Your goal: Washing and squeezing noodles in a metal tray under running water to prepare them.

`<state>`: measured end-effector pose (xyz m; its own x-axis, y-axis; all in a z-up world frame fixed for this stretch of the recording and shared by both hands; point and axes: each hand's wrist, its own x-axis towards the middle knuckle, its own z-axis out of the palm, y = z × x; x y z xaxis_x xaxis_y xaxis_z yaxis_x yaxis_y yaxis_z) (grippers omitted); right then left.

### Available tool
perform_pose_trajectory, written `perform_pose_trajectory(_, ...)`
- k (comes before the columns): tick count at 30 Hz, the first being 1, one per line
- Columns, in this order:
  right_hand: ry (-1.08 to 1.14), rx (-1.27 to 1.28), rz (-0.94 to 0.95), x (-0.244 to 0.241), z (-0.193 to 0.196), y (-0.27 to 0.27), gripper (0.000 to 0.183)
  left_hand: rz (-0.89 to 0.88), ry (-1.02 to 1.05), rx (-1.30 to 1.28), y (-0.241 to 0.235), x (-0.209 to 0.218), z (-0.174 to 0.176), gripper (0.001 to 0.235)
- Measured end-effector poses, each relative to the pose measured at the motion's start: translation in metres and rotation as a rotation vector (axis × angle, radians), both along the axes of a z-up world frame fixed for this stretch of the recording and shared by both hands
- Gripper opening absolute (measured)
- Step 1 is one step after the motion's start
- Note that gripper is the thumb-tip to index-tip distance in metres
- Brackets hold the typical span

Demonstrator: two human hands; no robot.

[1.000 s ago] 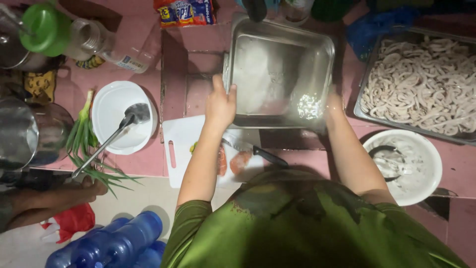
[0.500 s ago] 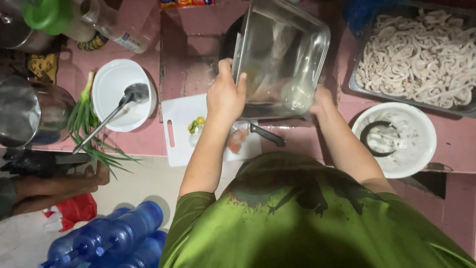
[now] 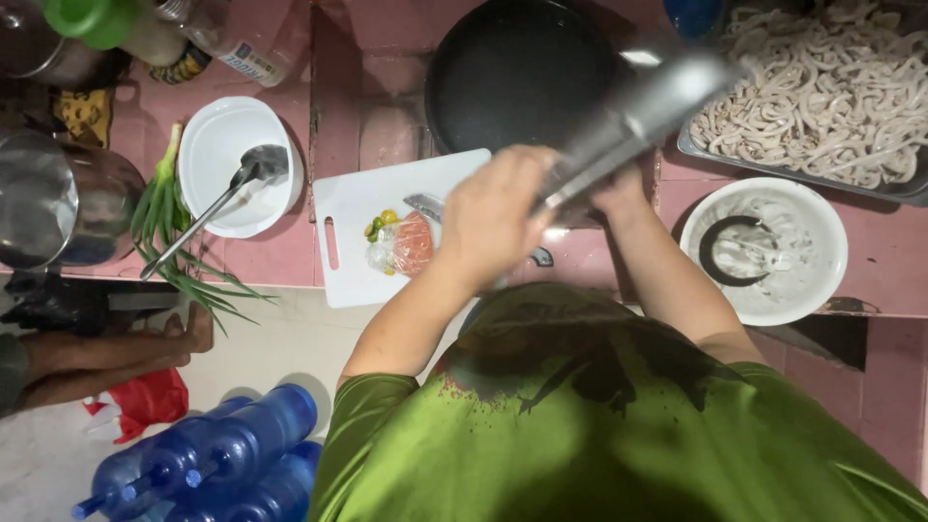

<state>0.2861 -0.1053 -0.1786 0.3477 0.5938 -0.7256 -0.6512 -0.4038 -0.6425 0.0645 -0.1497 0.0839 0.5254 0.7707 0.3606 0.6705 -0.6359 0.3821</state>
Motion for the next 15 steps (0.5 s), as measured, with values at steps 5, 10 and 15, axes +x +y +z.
perform_pose_trajectory(5,0.042,0.075,-0.005,-0.007,0.009,0.006,0.055,-0.139,0.031,0.282,-0.017,0.002,-0.022,0.042)
perform_pose_trajectory(10,0.088,0.143,-0.021,-0.010,0.008,0.015,0.056,-0.166,-0.040,0.304,-0.023,0.000,-0.021,0.042)
perform_pose_trajectory(15,0.130,0.217,-0.060,-0.005,0.015,0.024,0.058,-0.196,-0.073,0.315,-0.008,-0.011,-0.035,0.051)
